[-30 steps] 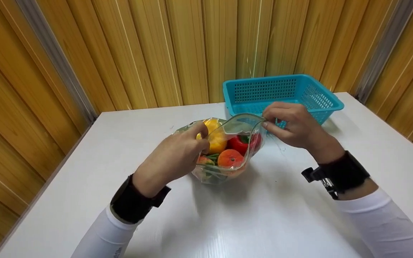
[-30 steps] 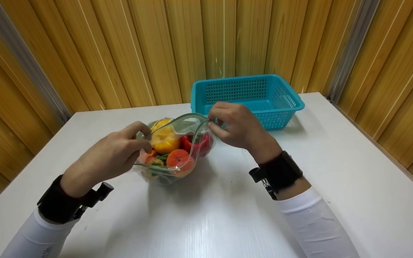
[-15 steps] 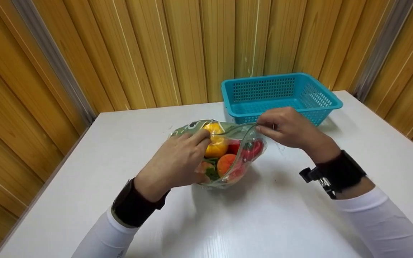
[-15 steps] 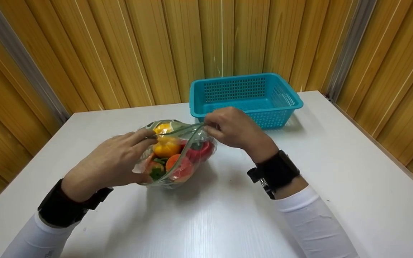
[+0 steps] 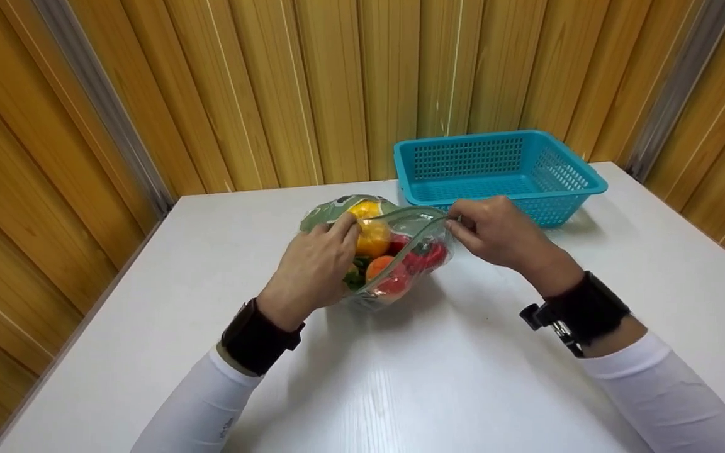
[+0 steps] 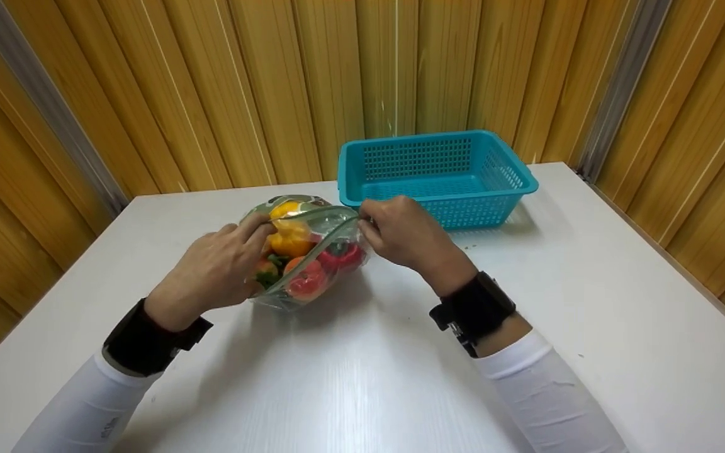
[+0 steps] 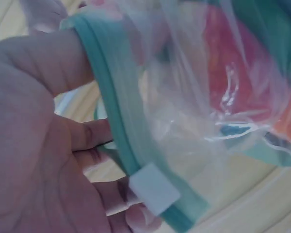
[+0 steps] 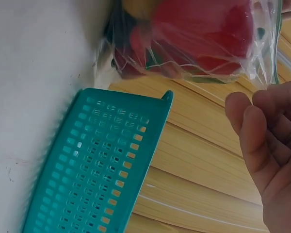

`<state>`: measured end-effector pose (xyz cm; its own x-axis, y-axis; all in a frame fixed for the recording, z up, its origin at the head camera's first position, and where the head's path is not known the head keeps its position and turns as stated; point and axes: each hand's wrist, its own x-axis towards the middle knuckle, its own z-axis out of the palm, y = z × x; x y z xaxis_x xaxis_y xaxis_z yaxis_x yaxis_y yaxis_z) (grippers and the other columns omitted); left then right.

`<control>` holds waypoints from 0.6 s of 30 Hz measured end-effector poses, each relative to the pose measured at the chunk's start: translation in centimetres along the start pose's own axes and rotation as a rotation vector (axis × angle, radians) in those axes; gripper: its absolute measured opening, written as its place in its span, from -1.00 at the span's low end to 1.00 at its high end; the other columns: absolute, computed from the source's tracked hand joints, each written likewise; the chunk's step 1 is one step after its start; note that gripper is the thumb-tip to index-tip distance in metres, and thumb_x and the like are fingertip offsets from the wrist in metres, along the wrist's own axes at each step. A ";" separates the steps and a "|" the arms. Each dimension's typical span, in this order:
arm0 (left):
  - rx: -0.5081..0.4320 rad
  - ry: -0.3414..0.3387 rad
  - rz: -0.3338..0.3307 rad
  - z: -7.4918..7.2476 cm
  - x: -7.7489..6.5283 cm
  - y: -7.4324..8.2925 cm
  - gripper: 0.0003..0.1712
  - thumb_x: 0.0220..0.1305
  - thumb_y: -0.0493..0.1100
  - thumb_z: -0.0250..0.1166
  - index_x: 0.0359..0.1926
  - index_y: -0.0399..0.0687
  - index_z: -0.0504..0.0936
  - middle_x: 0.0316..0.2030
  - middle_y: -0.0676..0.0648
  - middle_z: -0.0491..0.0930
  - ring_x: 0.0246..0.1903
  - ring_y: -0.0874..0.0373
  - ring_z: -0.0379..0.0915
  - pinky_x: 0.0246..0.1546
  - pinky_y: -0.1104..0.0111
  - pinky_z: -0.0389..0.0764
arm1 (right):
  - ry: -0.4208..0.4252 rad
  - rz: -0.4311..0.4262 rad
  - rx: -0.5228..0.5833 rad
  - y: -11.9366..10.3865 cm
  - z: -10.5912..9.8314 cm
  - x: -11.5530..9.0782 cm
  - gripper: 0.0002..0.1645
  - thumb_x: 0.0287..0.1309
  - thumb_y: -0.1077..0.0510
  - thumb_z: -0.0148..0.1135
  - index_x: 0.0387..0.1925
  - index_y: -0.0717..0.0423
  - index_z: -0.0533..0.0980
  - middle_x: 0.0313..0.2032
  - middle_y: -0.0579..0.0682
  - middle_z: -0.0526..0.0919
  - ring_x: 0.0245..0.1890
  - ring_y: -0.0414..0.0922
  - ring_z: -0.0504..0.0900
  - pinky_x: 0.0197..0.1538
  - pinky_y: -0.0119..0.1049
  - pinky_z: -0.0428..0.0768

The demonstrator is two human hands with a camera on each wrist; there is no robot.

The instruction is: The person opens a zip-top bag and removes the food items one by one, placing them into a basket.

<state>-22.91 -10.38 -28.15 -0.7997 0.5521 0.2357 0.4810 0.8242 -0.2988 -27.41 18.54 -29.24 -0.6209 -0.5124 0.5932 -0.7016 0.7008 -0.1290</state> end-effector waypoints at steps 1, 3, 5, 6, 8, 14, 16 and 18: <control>-0.006 0.011 -0.003 0.3 0.2 -0.4 -0.19 0.07 -0.05 0.48 0.30 -0.21 0.37 0.20 -0.13 0.38 -0.27 -0.10 0.56 -0.29 0.14 0.70 | 0.000 -0.003 -0.004 0.0 0.1 0.0 -0.95 0.24 0.24 0.29 -0.32 0.17 0.61 -0.63 -0.03 0.56 -0.64 -0.20 0.45 -0.51 -0.40 0.46; -0.025 0.023 -0.006 0.9 0.5 -1.1 -0.20 0.10 -0.05 0.48 0.30 -0.20 0.36 0.13 -0.14 0.40 -0.34 -0.08 0.54 -0.32 0.14 0.69 | 0.001 -0.015 -0.011 -0.1 0.2 0.0 -0.96 0.23 0.25 0.29 -0.34 0.16 0.62 -0.65 -0.05 0.54 -0.65 -0.22 0.43 -0.51 -0.41 0.47; -0.046 0.028 -0.004 1.2 0.5 -1.6 -0.17 0.06 -0.03 0.52 0.29 -0.19 0.35 0.07 -0.13 0.41 -0.41 -0.05 0.51 -0.37 0.15 0.68 | 0.003 -0.034 -0.015 0.0 0.4 0.0 -0.95 0.21 0.27 0.29 -0.38 0.16 0.62 -0.66 -0.06 0.53 -0.66 -0.22 0.43 -0.52 -0.39 0.48; -0.057 0.028 -0.001 1.2 0.5 -1.7 -0.13 0.02 0.01 0.54 0.28 -0.19 0.34 0.06 -0.13 0.40 -0.41 -0.05 0.52 -0.37 0.15 0.67 | 0.008 -0.046 -0.015 0.1 0.6 0.0 -0.94 0.19 0.28 0.28 -0.40 0.16 0.61 -0.67 -0.06 0.51 -0.66 -0.23 0.41 -0.52 -0.38 0.47; -0.058 0.031 0.006 1.1 0.5 -1.8 -0.05 -0.06 0.07 0.58 0.27 -0.17 0.34 0.06 -0.12 0.40 -0.40 -0.05 0.52 -0.37 0.15 0.67 | 0.003 -0.057 -0.019 0.3 0.8 0.0 -0.92 0.17 0.30 0.27 -0.44 0.15 0.60 -0.67 -0.06 0.51 -0.66 -0.23 0.41 -0.52 -0.38 0.47; -0.014 0.039 0.056 -0.1 0.0 -0.4 0.11 -0.17 0.20 0.57 0.36 -0.15 0.30 0.14 -0.11 0.37 -0.28 -0.04 0.53 -0.26 0.15 0.65 | -0.043 -0.026 -0.052 0.8 1.1 -0.1 -0.84 0.09 0.32 0.26 -0.56 0.11 0.55 -0.69 -0.10 0.44 -0.64 -0.19 0.38 -0.50 -0.37 0.42; -0.005 0.044 0.078 -0.6 -0.2 0.3 0.11 -0.15 0.21 0.55 0.37 -0.15 0.30 0.16 -0.12 0.36 -0.27 -0.04 0.52 -0.24 0.16 0.65 | -0.030 -0.021 -0.067 1.0 1.2 -0.2 -0.80 0.07 0.34 0.23 -0.60 0.10 0.52 -0.71 -0.10 0.41 -0.64 -0.18 0.36 -0.50 -0.36 0.38; -0.003 0.053 0.100 -0.9 -0.4 1.0 0.06 -0.09 0.20 0.53 0.37 -0.13 0.31 0.15 -0.13 0.36 -0.27 -0.03 0.50 -0.24 0.17 0.65 | -0.002 -0.013 -0.085 1.2 1.2 -0.3 -0.78 0.06 0.35 0.21 -0.63 0.10 0.48 -0.72 -0.10 0.38 -0.66 -0.17 0.34 -0.52 -0.34 0.34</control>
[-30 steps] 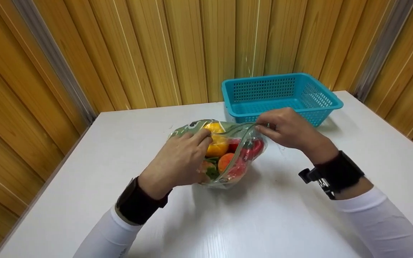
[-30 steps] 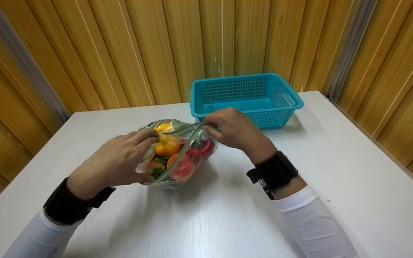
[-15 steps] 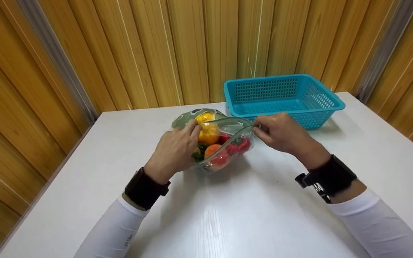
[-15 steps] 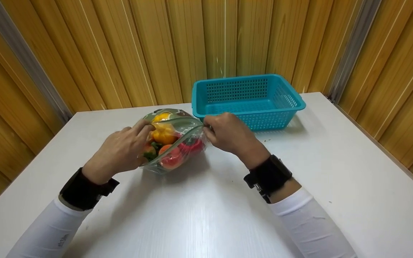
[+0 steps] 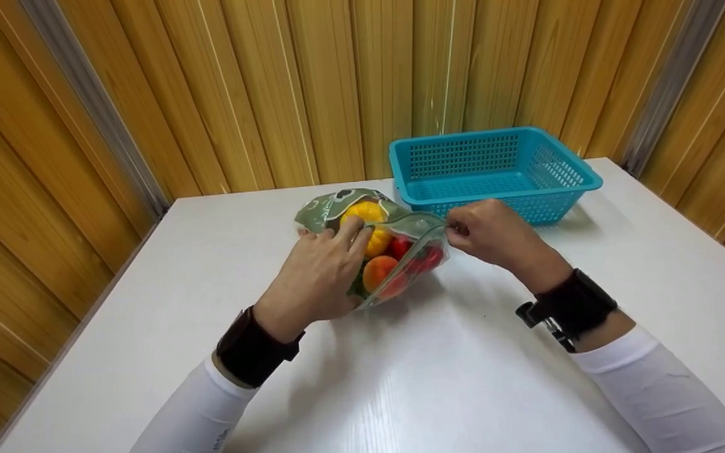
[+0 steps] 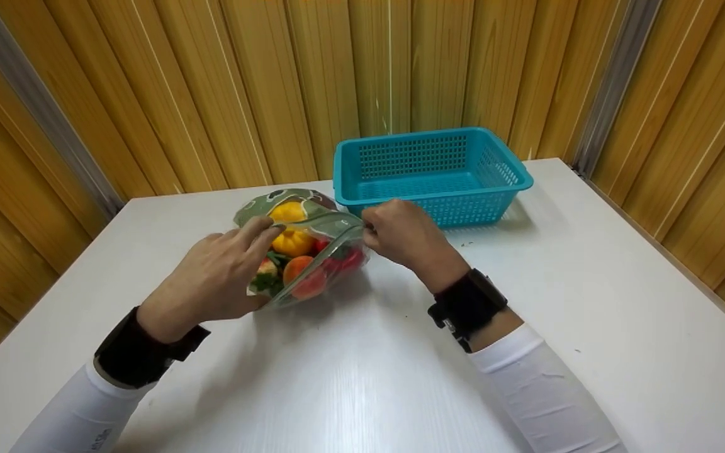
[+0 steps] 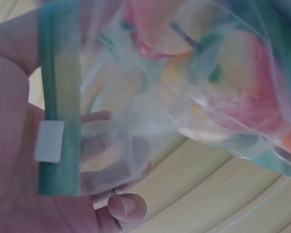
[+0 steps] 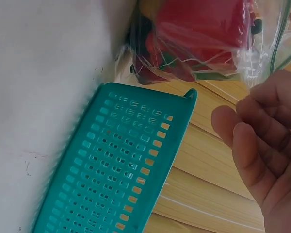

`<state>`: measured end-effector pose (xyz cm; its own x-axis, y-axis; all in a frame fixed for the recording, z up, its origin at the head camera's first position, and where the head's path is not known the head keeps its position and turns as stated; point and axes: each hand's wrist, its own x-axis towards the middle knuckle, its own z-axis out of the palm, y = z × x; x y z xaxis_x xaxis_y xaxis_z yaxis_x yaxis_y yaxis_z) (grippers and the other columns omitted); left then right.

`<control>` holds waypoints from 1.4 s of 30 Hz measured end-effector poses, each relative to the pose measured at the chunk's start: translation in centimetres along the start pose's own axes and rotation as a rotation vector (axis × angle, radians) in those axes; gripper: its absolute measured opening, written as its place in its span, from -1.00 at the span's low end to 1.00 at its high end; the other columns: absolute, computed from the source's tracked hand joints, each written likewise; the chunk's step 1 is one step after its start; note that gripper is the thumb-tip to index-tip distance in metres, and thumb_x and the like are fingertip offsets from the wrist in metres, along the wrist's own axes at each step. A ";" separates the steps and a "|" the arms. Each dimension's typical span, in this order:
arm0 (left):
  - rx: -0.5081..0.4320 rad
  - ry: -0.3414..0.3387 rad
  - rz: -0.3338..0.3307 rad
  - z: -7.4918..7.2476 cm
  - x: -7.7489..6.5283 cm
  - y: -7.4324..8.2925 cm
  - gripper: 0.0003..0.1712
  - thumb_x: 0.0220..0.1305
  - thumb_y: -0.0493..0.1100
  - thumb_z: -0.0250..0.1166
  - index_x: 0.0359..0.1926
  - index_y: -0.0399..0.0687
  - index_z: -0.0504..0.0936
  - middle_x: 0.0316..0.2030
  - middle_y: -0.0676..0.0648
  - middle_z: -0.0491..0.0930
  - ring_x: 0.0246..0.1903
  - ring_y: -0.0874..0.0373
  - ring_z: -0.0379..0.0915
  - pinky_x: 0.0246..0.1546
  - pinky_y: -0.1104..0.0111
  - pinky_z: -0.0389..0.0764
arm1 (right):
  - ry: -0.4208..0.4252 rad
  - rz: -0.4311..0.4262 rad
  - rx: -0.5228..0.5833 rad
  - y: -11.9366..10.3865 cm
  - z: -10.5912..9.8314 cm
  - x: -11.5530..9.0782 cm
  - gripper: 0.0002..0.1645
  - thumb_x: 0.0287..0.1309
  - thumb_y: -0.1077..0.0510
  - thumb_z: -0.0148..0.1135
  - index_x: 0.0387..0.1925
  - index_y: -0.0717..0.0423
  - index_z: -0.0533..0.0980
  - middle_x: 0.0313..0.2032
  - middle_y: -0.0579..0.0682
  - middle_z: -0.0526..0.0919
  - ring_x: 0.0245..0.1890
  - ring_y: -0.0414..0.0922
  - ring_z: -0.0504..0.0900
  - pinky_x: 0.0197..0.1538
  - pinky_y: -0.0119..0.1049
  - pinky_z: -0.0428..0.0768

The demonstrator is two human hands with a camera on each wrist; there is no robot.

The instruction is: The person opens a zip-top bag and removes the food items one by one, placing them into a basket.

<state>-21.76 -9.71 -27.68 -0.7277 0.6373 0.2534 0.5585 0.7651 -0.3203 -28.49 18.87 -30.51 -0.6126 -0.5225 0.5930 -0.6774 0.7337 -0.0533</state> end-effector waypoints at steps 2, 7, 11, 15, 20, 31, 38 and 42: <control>-0.005 0.015 0.022 -0.2 -0.1 0.5 -0.04 -0.01 0.18 0.50 0.34 -0.13 0.34 0.11 -0.13 0.36 -0.29 -0.02 0.49 -0.26 0.20 0.65 | 0.033 0.014 -0.021 0.2 0.1 0.0 -0.77 0.05 0.36 0.19 -0.64 0.10 0.46 -0.72 -0.10 0.36 -0.66 -0.17 0.32 -0.51 -0.33 0.31; -0.013 0.075 0.053 0.0 0.0 1.2 -0.18 0.14 0.15 0.42 0.32 -0.11 0.38 0.02 -0.11 0.41 -0.22 0.02 0.49 -0.23 0.26 0.65 | 0.085 0.070 -0.074 0.8 0.3 -0.1 -0.77 0.07 0.35 0.15 -0.64 0.12 0.43 -0.73 -0.09 0.29 -0.66 -0.13 0.29 -0.50 -0.31 0.26; -0.022 0.103 0.065 0.2 0.0 1.4 -0.22 0.20 0.11 0.38 0.35 -0.12 0.39 -0.02 -0.10 0.44 -0.23 0.03 0.49 -0.24 0.28 0.65 | 0.049 0.113 -0.105 0.9 -0.1 -0.1 -0.79 0.15 0.31 0.14 -0.60 0.16 0.47 -0.73 -0.04 0.35 -0.66 -0.09 0.35 -0.50 -0.28 0.31; -0.034 0.115 0.073 0.2 0.1 1.3 -0.28 0.19 0.08 0.39 0.28 -0.13 0.42 -0.04 -0.09 0.43 -0.26 0.04 0.49 -0.30 0.27 0.65 | -0.049 0.172 -0.084 0.6 -1.4 -0.2 -0.86 0.10 0.27 0.12 -0.42 0.18 0.61 -0.69 -0.01 0.50 -0.65 -0.09 0.43 -0.53 -0.27 0.37; -0.068 0.085 0.061 0.0 0.1 0.8 -0.21 0.16 0.14 0.43 0.29 -0.14 0.39 0.03 -0.09 0.41 -0.30 0.07 0.50 -0.36 0.29 0.64 | 0.047 0.145 -0.075 -0.6 -2.6 -0.1 -0.83 0.00 0.27 0.09 -0.40 0.15 0.61 -0.70 -0.03 0.49 -0.68 -0.11 0.39 -0.58 -0.30 0.33; -0.092 0.054 0.050 0.0 -0.1 0.5 -0.25 0.18 -0.06 0.31 0.38 -0.12 0.33 0.12 -0.09 0.37 -0.32 0.06 0.50 -0.35 0.29 0.66 | -0.017 -0.175 0.126 -5.0 -2.8 0.3 -0.82 0.04 0.26 0.44 -0.27 0.08 0.65 -0.34 -0.05 0.70 -0.40 -0.17 0.60 -0.33 -0.37 0.65; -0.115 0.020 0.073 -0.1 -0.3 0.4 -0.19 0.22 0.01 0.33 0.44 -0.09 0.29 0.21 -0.08 0.36 -0.15 0.04 0.53 -0.15 0.23 0.69 | -0.143 -0.270 0.197 -6.5 -1.3 0.2 -0.72 0.07 0.25 0.45 -0.13 0.11 0.66 -0.20 0.01 0.73 -0.23 -0.13 0.70 -0.14 -0.34 0.70; -0.173 0.020 0.093 -0.2 -0.4 0.4 -0.16 0.22 0.02 0.34 0.47 -0.04 0.26 0.26 -0.07 0.37 -0.05 0.04 0.53 -0.03 0.20 0.66 | -0.210 -0.279 0.199 -6.8 -0.2 0.2 -0.60 0.06 0.21 0.48 -0.02 0.12 0.62 -0.07 0.00 0.71 -0.08 -0.11 0.67 -0.03 -0.29 0.68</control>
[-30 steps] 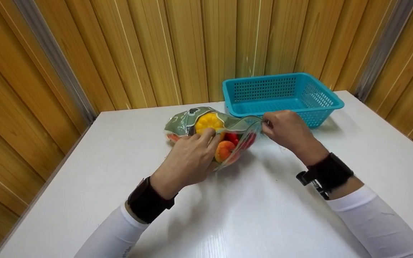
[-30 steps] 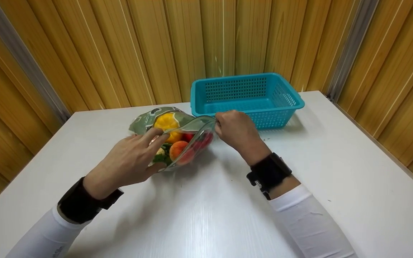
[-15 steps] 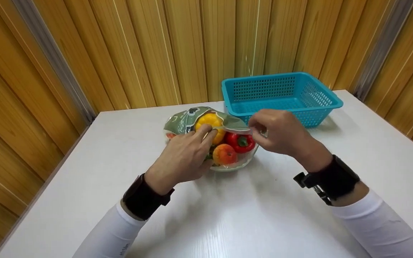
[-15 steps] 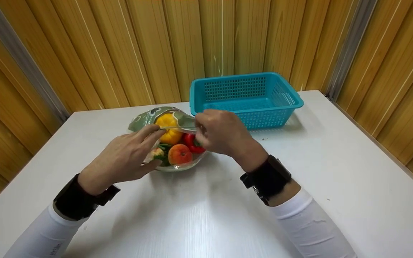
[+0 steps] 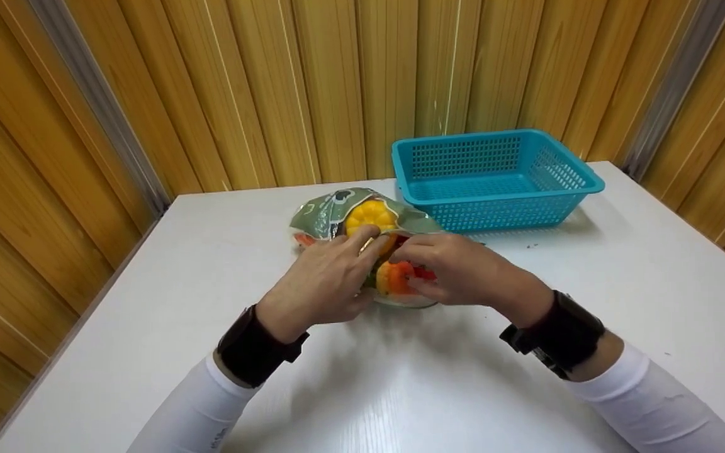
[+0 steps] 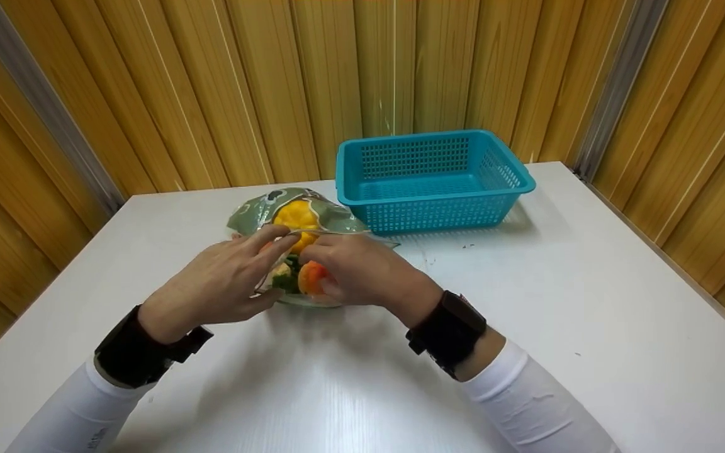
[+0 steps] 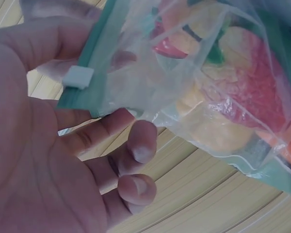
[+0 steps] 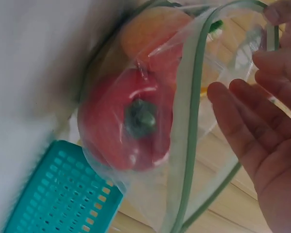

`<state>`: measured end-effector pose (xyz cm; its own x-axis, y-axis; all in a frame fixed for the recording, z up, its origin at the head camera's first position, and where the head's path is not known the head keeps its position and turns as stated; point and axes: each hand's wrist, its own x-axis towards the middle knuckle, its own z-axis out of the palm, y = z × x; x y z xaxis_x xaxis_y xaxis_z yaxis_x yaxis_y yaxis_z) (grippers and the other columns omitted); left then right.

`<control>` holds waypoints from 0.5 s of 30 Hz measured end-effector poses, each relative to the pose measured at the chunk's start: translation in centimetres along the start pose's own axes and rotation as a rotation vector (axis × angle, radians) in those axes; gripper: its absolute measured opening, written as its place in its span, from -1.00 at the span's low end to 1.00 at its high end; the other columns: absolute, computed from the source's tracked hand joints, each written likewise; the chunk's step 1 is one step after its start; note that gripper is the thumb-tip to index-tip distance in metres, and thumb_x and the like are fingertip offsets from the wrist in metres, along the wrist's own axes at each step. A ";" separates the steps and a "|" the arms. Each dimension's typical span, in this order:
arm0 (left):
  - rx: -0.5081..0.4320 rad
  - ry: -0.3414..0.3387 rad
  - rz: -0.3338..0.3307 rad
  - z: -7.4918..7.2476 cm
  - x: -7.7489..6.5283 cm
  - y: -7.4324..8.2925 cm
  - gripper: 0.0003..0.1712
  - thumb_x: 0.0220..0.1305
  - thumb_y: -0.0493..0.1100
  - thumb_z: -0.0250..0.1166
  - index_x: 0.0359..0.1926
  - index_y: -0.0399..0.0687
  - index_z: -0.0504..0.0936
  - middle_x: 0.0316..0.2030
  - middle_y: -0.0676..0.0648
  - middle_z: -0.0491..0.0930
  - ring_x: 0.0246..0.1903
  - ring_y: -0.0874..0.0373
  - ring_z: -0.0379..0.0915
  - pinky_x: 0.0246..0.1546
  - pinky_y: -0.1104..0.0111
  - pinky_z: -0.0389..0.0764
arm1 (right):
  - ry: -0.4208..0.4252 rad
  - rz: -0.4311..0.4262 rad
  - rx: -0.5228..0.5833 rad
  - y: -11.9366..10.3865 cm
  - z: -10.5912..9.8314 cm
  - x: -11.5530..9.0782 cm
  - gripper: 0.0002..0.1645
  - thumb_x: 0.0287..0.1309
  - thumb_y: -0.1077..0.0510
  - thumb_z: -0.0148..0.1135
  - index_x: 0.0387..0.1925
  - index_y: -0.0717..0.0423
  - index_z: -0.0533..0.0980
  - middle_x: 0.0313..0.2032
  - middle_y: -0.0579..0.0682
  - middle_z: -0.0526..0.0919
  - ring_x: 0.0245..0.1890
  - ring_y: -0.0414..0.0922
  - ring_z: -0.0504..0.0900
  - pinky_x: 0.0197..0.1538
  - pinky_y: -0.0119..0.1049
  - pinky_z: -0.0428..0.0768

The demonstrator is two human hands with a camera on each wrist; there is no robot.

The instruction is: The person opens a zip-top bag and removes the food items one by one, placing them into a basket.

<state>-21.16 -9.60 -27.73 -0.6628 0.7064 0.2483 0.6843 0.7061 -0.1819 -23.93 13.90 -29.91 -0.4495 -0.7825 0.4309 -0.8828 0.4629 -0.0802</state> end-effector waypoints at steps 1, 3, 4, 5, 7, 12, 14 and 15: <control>-0.010 0.001 0.007 0.0 0.0 0.0 -0.15 0.21 0.01 0.35 0.48 -0.03 0.25 0.28 -0.06 0.37 -0.03 0.04 0.53 -0.02 0.20 0.66 | -0.007 -0.015 0.002 0.1 0.4 0.1 -0.59 0.07 0.19 0.49 -0.01 0.12 0.61 -0.05 0.00 0.70 -0.06 -0.11 0.65 -0.01 -0.29 0.68; -0.024 0.001 0.015 0.1 0.0 0.0 -0.13 0.20 -0.01 0.35 0.49 0.00 0.23 0.29 -0.05 0.37 -0.01 0.04 0.53 0.01 0.18 0.64 | -0.006 -0.055 -0.002 0.2 1.1 0.2 -0.58 0.07 0.15 0.50 -0.02 0.14 0.60 -0.03 0.00 0.68 -0.02 -0.10 0.63 0.03 -0.28 0.66; -0.026 0.000 0.018 0.1 0.0 0.0 -0.13 0.21 -0.01 0.35 0.49 0.00 0.23 0.30 -0.05 0.36 0.00 0.04 0.54 0.02 0.17 0.64 | -0.013 -0.065 -0.009 0.2 1.5 0.2 -0.57 0.08 0.12 0.49 -0.02 0.15 0.59 -0.02 0.00 0.68 0.00 -0.09 0.62 0.05 -0.27 0.65; -0.029 0.001 0.020 0.1 0.1 0.1 -0.13 0.22 -0.01 0.34 0.50 0.00 0.23 0.31 -0.05 0.35 0.01 0.04 0.54 0.03 0.16 0.64 | -0.023 -0.072 -0.014 0.3 1.7 0.2 -0.56 0.09 0.09 0.49 -0.02 0.15 0.58 -0.01 0.00 0.67 0.03 -0.08 0.60 0.08 -0.26 0.64; -0.029 0.002 0.022 0.1 0.1 0.1 -0.15 0.23 -0.02 0.33 0.50 -0.01 0.23 0.33 -0.05 0.35 0.03 0.03 0.55 0.04 0.15 0.63 | -0.039 -0.074 -0.030 0.3 2.2 0.2 -0.55 0.09 0.08 0.49 -0.03 0.16 0.57 0.00 0.01 0.66 0.07 -0.06 0.58 0.12 -0.23 0.62; -0.029 0.009 0.032 0.1 0.0 0.1 -0.24 0.28 -0.05 0.29 0.47 -0.03 0.29 0.34 -0.06 0.36 0.02 0.02 0.57 0.05 0.14 0.63 | -0.129 -0.013 -0.078 0.3 2.7 0.1 -0.47 0.05 0.13 0.51 0.07 0.13 0.54 0.08 0.02 0.63 0.22 -0.01 0.51 0.19 -0.18 0.59; -0.028 0.013 0.038 0.1 0.0 0.1 -0.27 0.28 -0.07 0.29 0.45 -0.03 0.32 0.32 -0.05 0.38 0.02 0.02 0.56 0.05 0.14 0.63 | -0.163 0.009 -0.081 0.4 3.0 0.0 -0.42 0.06 0.13 0.50 0.13 0.11 0.52 0.13 0.03 0.59 0.25 -0.01 0.48 0.17 -0.17 0.60; -0.028 0.014 0.042 0.2 0.0 0.2 -0.28 0.28 -0.07 0.29 0.43 -0.03 0.33 0.31 -0.05 0.38 0.02 0.03 0.56 0.04 0.15 0.64 | -0.177 0.015 -0.084 0.4 3.2 -0.1 -0.40 0.07 0.12 0.49 0.16 0.10 0.51 0.16 0.04 0.57 0.26 0.00 0.47 0.17 -0.16 0.60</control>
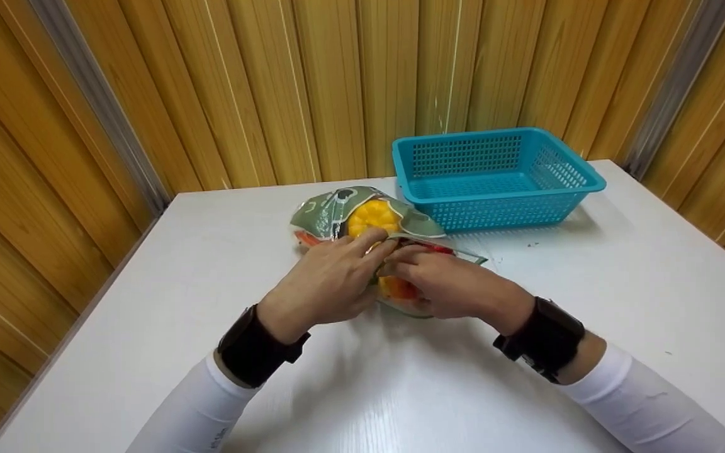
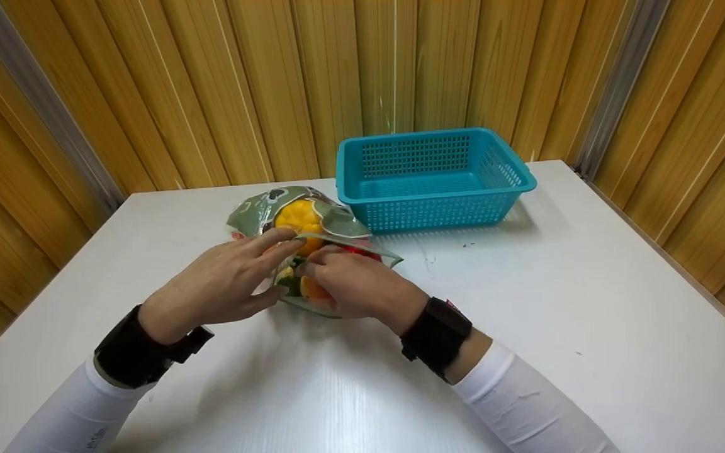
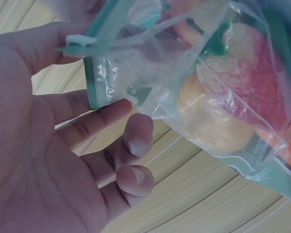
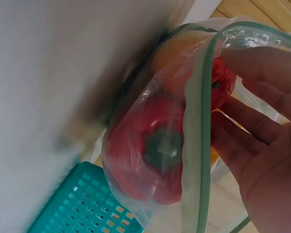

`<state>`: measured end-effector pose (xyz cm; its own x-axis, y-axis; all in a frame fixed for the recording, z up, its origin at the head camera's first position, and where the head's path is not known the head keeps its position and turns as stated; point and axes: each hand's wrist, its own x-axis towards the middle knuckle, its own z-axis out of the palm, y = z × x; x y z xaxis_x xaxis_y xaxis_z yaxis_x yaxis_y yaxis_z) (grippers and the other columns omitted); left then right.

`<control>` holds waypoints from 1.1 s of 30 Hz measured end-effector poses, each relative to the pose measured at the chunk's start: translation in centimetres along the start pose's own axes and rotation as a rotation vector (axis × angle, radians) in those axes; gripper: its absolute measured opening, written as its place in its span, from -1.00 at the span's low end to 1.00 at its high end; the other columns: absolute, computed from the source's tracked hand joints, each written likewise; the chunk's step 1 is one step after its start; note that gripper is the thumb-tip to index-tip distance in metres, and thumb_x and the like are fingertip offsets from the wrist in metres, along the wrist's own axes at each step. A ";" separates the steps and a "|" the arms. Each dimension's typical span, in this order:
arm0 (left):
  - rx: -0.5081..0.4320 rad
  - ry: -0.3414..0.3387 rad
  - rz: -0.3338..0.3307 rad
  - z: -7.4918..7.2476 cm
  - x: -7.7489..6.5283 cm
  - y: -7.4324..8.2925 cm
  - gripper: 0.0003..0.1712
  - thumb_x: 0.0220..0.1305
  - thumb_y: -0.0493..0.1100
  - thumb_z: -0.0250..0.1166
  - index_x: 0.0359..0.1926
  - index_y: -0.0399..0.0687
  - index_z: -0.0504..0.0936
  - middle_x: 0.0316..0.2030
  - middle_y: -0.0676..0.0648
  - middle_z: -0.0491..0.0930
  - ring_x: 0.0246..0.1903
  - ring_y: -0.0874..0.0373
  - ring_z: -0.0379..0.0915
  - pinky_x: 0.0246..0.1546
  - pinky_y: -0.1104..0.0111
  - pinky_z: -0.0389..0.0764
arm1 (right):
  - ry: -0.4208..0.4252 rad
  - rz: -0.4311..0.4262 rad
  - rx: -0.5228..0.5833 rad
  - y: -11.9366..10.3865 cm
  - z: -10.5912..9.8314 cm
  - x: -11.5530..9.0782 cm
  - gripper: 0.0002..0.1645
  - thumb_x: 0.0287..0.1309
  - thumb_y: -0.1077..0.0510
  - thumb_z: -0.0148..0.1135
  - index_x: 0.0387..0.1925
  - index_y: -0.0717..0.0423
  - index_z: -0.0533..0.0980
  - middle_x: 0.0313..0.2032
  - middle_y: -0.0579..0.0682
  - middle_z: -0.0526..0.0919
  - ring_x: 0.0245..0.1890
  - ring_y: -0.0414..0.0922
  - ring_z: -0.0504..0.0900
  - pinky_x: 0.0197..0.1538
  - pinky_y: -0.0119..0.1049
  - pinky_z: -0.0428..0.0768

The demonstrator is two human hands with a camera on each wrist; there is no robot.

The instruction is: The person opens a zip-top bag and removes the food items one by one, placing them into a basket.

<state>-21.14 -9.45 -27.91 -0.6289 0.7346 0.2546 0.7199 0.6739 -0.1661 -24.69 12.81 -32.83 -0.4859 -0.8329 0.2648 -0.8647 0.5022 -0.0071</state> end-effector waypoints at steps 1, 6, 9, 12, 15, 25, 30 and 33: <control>0.002 0.002 0.005 0.0 0.0 0.0 -0.29 0.28 -0.07 0.29 0.42 -0.03 0.34 0.30 -0.05 0.39 0.03 0.03 0.56 0.04 0.15 0.64 | -0.012 0.003 -0.002 0.0 0.2 0.0 -0.39 0.10 0.10 0.47 0.19 0.07 0.50 0.20 0.04 0.54 0.27 0.00 0.46 0.18 -0.15 0.60; 0.009 -0.007 0.019 0.1 0.1 0.1 -0.30 0.27 -0.08 0.29 0.42 -0.02 0.34 0.30 -0.04 0.39 0.02 0.02 0.55 0.04 0.15 0.63 | -0.057 0.026 0.006 0.2 0.9 -0.3 -0.34 0.21 0.04 0.36 0.33 -0.03 0.42 0.32 0.01 0.45 0.34 0.01 0.40 0.30 -0.10 0.49; 0.007 -0.021 0.017 0.2 0.1 0.1 -0.29 0.27 -0.07 0.31 0.41 -0.01 0.34 0.28 -0.04 0.39 -0.02 0.01 0.56 0.02 0.16 0.64 | -0.082 0.054 0.012 0.3 1.0 -0.3 -0.34 0.19 0.03 0.36 0.33 -0.08 0.44 0.30 0.01 0.45 0.31 0.00 0.41 0.26 -0.11 0.53; 0.001 -0.029 0.014 0.2 0.2 0.1 -0.29 0.26 -0.05 0.34 0.40 0.00 0.35 0.26 -0.03 0.39 -0.06 0.01 0.56 0.00 0.17 0.65 | -0.108 0.076 0.017 0.3 1.1 -0.2 -0.35 0.13 0.03 0.42 0.28 -0.10 0.47 0.27 0.02 0.43 0.26 -0.01 0.42 0.18 -0.14 0.59; -0.006 -0.029 0.020 0.3 0.1 0.1 -0.30 0.25 -0.03 0.35 0.38 0.00 0.36 0.24 -0.03 0.41 -0.06 0.02 0.56 0.02 0.17 0.64 | -0.146 0.100 0.024 0.2 1.0 -0.1 -0.32 0.09 0.04 0.45 0.26 -0.09 0.46 0.27 0.01 0.43 0.28 0.00 0.41 0.25 -0.10 0.53; 0.002 -0.028 0.035 0.4 0.1 0.1 -0.29 0.25 0.00 0.36 0.38 0.00 0.36 0.23 -0.04 0.41 -0.11 0.01 0.56 0.01 0.19 0.63 | -0.213 0.181 0.078 -0.1 0.7 0.2 -0.15 -0.10 0.11 0.58 0.27 -0.06 0.41 0.22 -0.04 0.50 0.27 -0.04 0.44 0.31 -0.07 0.47; -0.010 -0.032 0.032 0.3 0.1 0.1 -0.30 0.25 0.02 0.37 0.36 0.00 0.37 0.20 -0.03 0.42 -0.07 0.02 0.55 0.03 0.18 0.63 | -0.201 0.147 0.091 -0.1 0.3 0.2 -0.19 -0.10 0.11 0.59 0.25 -0.09 0.47 0.24 -0.04 0.47 0.22 -0.06 0.46 0.26 -0.07 0.52; -0.015 -0.024 0.030 0.3 0.1 0.1 -0.32 0.25 0.01 0.37 0.34 0.02 0.38 0.17 -0.03 0.43 -0.10 0.03 0.55 0.00 0.19 0.64 | -0.150 0.111 0.093 0.0 -0.1 0.1 -0.27 -0.10 0.10 0.60 0.17 -0.07 0.52 0.20 -0.06 0.51 0.18 -0.06 0.49 0.26 -0.07 0.51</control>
<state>-21.22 -9.26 -28.17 -0.6135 0.7565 0.2267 0.7428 0.6502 -0.1595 -24.73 12.73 -32.74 -0.5864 -0.8024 0.1107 -0.8094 0.5751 -0.1186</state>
